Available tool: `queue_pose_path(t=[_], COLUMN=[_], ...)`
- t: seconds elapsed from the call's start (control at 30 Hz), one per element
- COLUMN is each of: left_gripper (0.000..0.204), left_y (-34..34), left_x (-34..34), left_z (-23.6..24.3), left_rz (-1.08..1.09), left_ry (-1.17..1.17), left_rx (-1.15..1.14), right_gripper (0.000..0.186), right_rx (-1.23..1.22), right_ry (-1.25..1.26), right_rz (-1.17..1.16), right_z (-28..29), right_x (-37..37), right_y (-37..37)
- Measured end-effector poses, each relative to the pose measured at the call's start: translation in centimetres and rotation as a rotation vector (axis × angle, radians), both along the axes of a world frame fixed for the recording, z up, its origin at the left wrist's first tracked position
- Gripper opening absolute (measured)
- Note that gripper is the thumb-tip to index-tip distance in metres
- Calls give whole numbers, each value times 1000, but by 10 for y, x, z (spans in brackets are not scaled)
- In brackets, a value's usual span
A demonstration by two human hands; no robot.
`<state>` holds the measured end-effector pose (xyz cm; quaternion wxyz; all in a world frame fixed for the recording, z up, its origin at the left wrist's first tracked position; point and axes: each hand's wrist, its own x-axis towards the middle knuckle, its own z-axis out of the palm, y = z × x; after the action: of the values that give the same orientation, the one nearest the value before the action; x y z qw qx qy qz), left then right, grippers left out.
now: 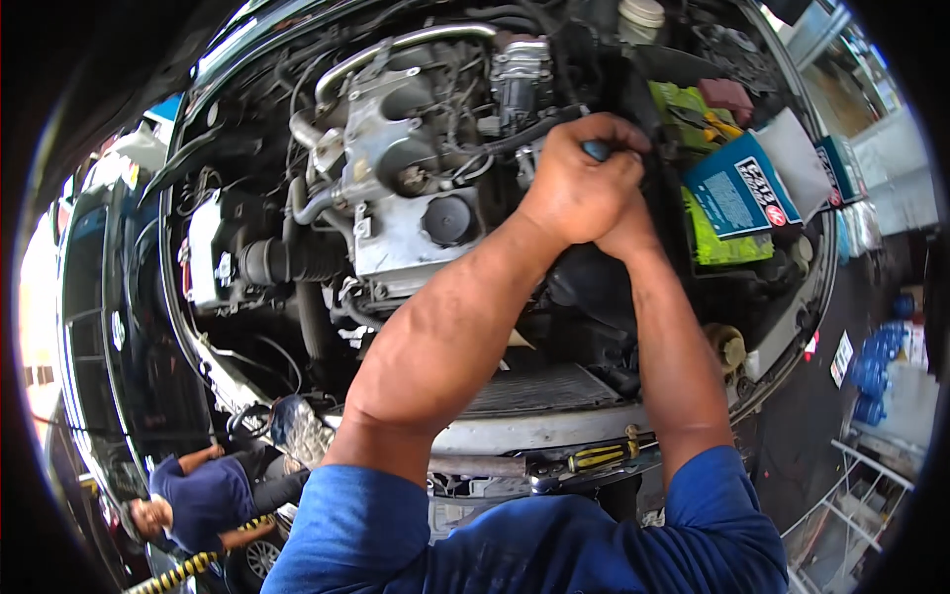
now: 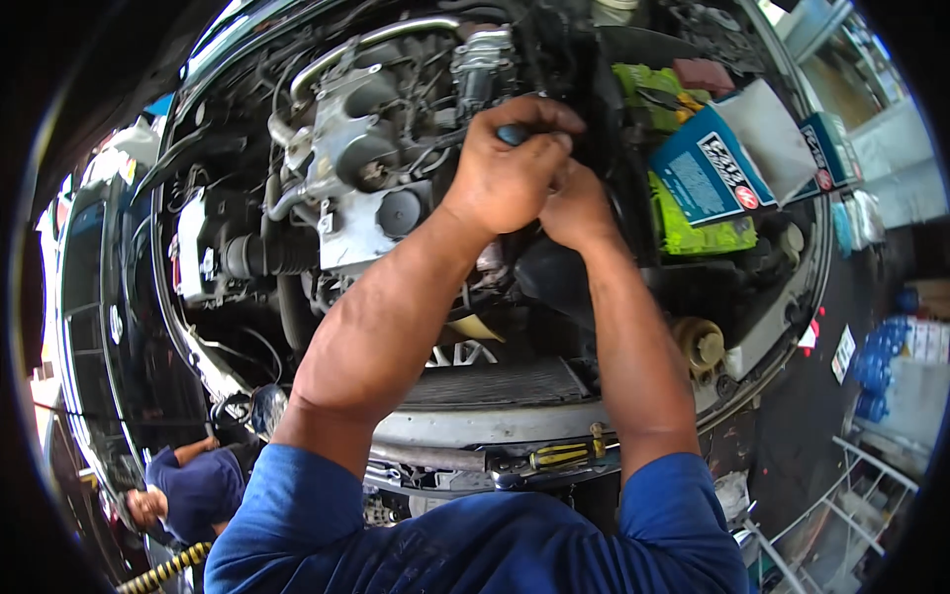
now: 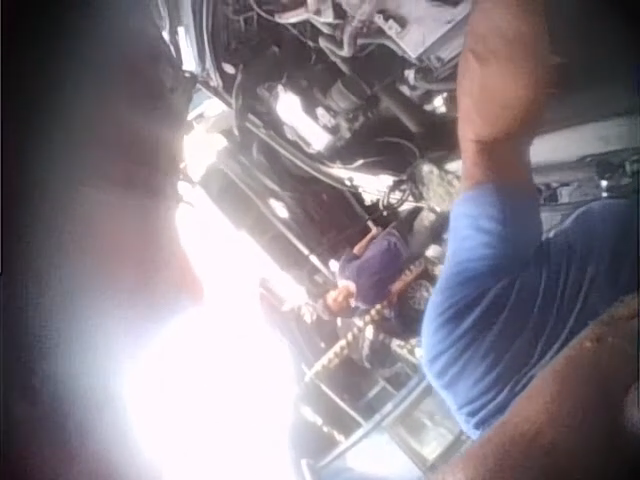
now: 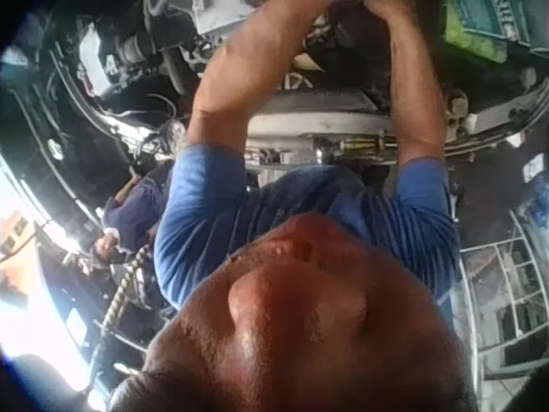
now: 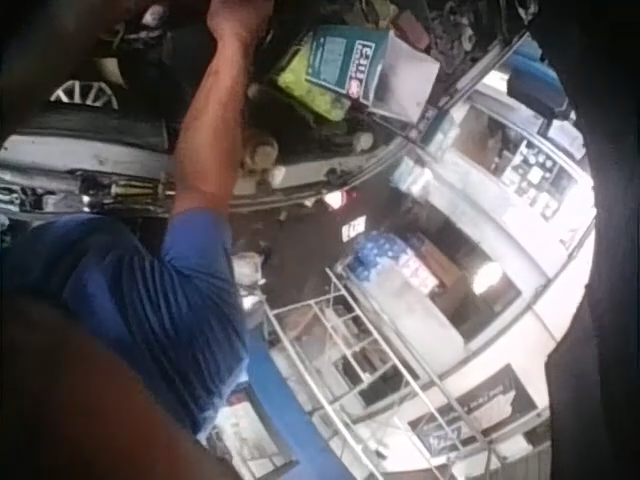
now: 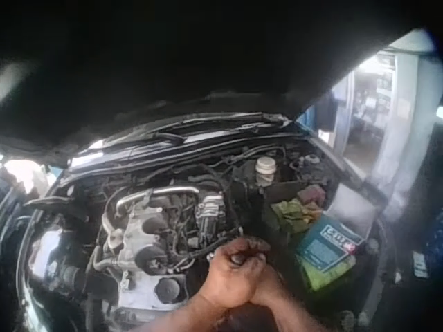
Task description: Repairing an engine component on a vehicle in an auto shop.
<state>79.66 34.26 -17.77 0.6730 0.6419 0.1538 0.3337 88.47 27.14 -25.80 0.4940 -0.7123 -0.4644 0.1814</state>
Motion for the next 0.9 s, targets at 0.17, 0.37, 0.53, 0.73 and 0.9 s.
queue_pose_path(t=[0.17, 0.37, 0.53, 0.73, 0.9], left_gripper=[14, 15, 14, 63, 86], left_y=[-1, -1, 25, -22, -49], left_x=[8, 16, 34, 5, -104], left_z=[1, 8, 3, 19, -27], left_rz=[-19, -11, 264, 182, 257], left_ry=[13, 111, -226, 350, 314], left_rx=[19, 68, 1387, 314, 267], right_gripper=[21, 23, 35, 42, 47], right_rx=[-173, -31, 34, 150, -168], right_ry=[49, 149, 101, 315, 1], right_rz=[-25, -25, 17, 40, 82], right_z=[9, 1, -33, -43, -9], right_x=[4, 2, 5, 10, -14], right_y=[-3, -1, 13, -2, -25])
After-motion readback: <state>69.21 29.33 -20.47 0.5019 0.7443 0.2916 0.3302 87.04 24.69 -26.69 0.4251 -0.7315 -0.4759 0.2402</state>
